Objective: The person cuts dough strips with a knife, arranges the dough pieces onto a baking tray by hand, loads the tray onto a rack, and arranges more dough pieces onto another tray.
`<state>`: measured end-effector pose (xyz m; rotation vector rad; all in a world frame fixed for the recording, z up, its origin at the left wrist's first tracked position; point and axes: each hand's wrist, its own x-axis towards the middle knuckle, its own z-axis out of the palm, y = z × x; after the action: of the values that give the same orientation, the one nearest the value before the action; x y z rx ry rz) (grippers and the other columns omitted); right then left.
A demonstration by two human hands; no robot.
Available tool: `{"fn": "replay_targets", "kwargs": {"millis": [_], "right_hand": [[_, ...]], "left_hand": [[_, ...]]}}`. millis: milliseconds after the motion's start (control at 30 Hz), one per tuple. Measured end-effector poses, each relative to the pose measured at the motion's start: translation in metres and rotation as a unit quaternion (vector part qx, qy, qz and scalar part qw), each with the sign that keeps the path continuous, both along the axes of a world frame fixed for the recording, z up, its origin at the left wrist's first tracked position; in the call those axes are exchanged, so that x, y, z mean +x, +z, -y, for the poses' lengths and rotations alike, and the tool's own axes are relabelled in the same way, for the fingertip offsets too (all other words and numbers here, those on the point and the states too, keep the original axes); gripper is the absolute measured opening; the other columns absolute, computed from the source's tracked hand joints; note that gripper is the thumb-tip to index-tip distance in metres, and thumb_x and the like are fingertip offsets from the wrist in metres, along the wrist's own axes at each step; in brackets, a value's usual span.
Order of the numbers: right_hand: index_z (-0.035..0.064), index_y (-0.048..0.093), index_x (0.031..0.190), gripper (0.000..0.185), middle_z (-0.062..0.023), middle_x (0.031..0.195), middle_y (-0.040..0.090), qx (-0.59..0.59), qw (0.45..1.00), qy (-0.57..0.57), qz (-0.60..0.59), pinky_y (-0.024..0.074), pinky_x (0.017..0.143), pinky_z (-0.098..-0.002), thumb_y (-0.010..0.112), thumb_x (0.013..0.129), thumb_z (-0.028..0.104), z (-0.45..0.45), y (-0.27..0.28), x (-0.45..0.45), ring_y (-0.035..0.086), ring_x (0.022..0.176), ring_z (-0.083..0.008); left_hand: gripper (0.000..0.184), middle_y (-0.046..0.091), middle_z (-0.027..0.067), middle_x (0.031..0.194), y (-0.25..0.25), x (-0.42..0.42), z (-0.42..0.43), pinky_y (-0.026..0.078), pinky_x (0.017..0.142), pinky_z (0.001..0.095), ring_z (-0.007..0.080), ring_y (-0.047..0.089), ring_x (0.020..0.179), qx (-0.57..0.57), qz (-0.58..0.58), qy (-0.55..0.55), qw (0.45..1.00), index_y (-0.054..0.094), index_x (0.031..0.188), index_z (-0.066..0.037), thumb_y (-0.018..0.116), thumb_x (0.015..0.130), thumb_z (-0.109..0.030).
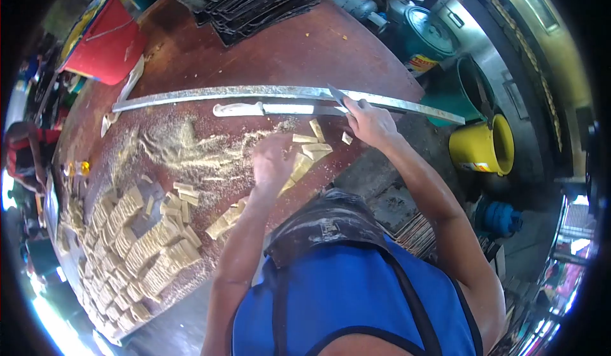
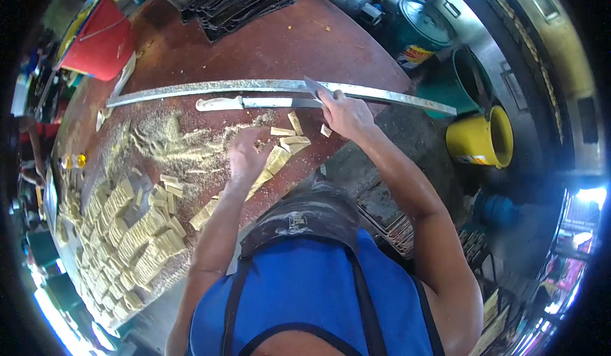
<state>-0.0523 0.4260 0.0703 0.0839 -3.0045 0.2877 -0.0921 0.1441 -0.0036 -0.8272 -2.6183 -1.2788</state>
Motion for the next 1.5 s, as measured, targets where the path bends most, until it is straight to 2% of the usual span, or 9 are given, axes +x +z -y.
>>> {"fn": "replay_targets", "kwargs": {"millis": [267,367,500,767,867,1000,1233,1367,1500], "right_hand": [[0.0093,0.056,0.132,0.039,-0.0167,0.111,0.062,0.036,0.989,0.139,-0.018,0.0509,0.085,-0.0476,0.055,0.094,0.019,-0.019,-0.038,-0.022,0.062,0.104,-0.0351],[0.0076,0.06,0.119,0.033,-0.0123,0.11,0.06,-0.074,0.971,0.224,-0.034,0.0468,0.09,-0.045,0.059,0.086,0.014,-0.006,-0.031,-0.004,0.058,0.107,-0.0305],[0.0069,0.06,0.115,0.03,-0.0124,0.109,0.06,-0.146,0.937,0.317,0.004,0.0464,0.091,-0.044,0.061,0.085,0.014,0.018,-0.059,0.007,0.058,0.108,-0.0303],[0.0068,0.059,0.113,0.037,-0.0137,0.111,0.059,-0.135,0.962,0.177,0.158,0.0473,0.093,-0.047,0.071,0.079,0.016,0.033,-0.056,-0.002,0.058,0.111,-0.033],[0.0064,0.062,0.104,0.029,-0.0142,0.107,0.06,-0.095,0.974,0.148,0.141,0.0478,0.093,-0.0473,0.071,0.078,0.016,0.04,-0.063,-0.003,0.059,0.109,-0.0333],[0.0035,0.064,0.093,0.02,-0.0153,0.097,0.065,-0.101,0.975,0.091,0.176,0.0506,0.087,-0.0458,0.071,0.078,0.014,0.048,-0.048,0.002,0.064,0.098,-0.0341],[0.0009,0.066,0.098,0.023,-0.0121,0.085,0.07,-0.35,0.919,-0.058,0.17,0.0525,0.07,-0.0356,0.073,0.086,0.02,0.1,-0.021,-0.005,0.069,0.078,-0.0209],[0.0029,0.067,0.103,0.022,-0.0102,0.094,0.072,-0.465,0.848,-0.009,0.255,0.0541,0.07,-0.0338,0.069,0.09,0.02,0.147,-0.03,-0.018,0.069,0.081,-0.0195],[0.0036,0.067,0.109,0.021,-0.013,0.097,0.073,-0.307,0.936,0.008,0.175,0.0563,0.073,-0.0348,0.066,0.093,0.017,0.157,-0.009,-0.015,0.07,0.083,-0.022]], "left_hand": [[0.021,0.071,0.0124,0.097,0.033,0.009,-0.067,0.054,0.087,0.0425,0.0293,0.067,0.092,-0.307,0.068,-0.029,0.949,0.07,0.095,-0.009,0.075,0.079,-0.022],[0.017,0.071,0.012,0.091,0.027,0.004,-0.051,0.055,0.08,0.042,0.0288,0.069,0.087,-0.205,0.223,0.03,0.953,0.069,0.093,-0.008,0.074,0.08,-0.018],[0.016,0.072,0.012,0.092,0.04,0.007,-0.039,0.055,0.081,0.0418,0.0288,0.069,0.089,-0.07,0.152,0.097,0.981,0.07,0.095,-0.009,0.075,0.08,-0.013],[0.028,0.07,0.0142,0.102,0.047,0.001,-0.059,0.053,0.085,0.0429,0.0312,0.067,0.098,-0.282,0.219,-0.028,0.934,0.072,0.109,-0.01,0.071,0.085,-0.026],[0.031,0.071,0.0109,0.104,0.027,-0.003,-0.033,0.054,0.083,0.0429,0.029,0.068,0.096,-0.131,0.251,0.005,0.959,0.07,0.112,-0.01,0.068,0.088,-0.03],[0.026,0.071,0.0057,0.094,0.045,-0.016,0.031,0.055,0.072,0.029,0.0135,0.067,0.084,0.241,0.438,0.192,0.844,0.067,0.107,-0.001,0.066,0.094,-0.023],[0.029,0.073,0.0055,0.085,0.01,-0.033,0.143,0.052,0.063,0.0295,0.0143,0.069,0.07,0.151,0.396,0.21,0.881,0.067,0.11,-0.004,0.068,0.091,-0.026],[0.038,0.068,0.0193,0.119,0.012,-0.028,0.172,0.055,0.081,0.036,0.0235,0.068,0.103,-0.053,0.129,0.3,0.944,0.066,0.122,-0.008,0.067,0.09,-0.029],[0.037,0.067,0.0124,0.122,0.035,0.011,0.174,0.056,0.087,0.0387,0.0262,0.068,0.105,-0.048,0.126,0.266,0.955,0.066,0.123,-0.009,0.07,0.088,-0.021]]}}
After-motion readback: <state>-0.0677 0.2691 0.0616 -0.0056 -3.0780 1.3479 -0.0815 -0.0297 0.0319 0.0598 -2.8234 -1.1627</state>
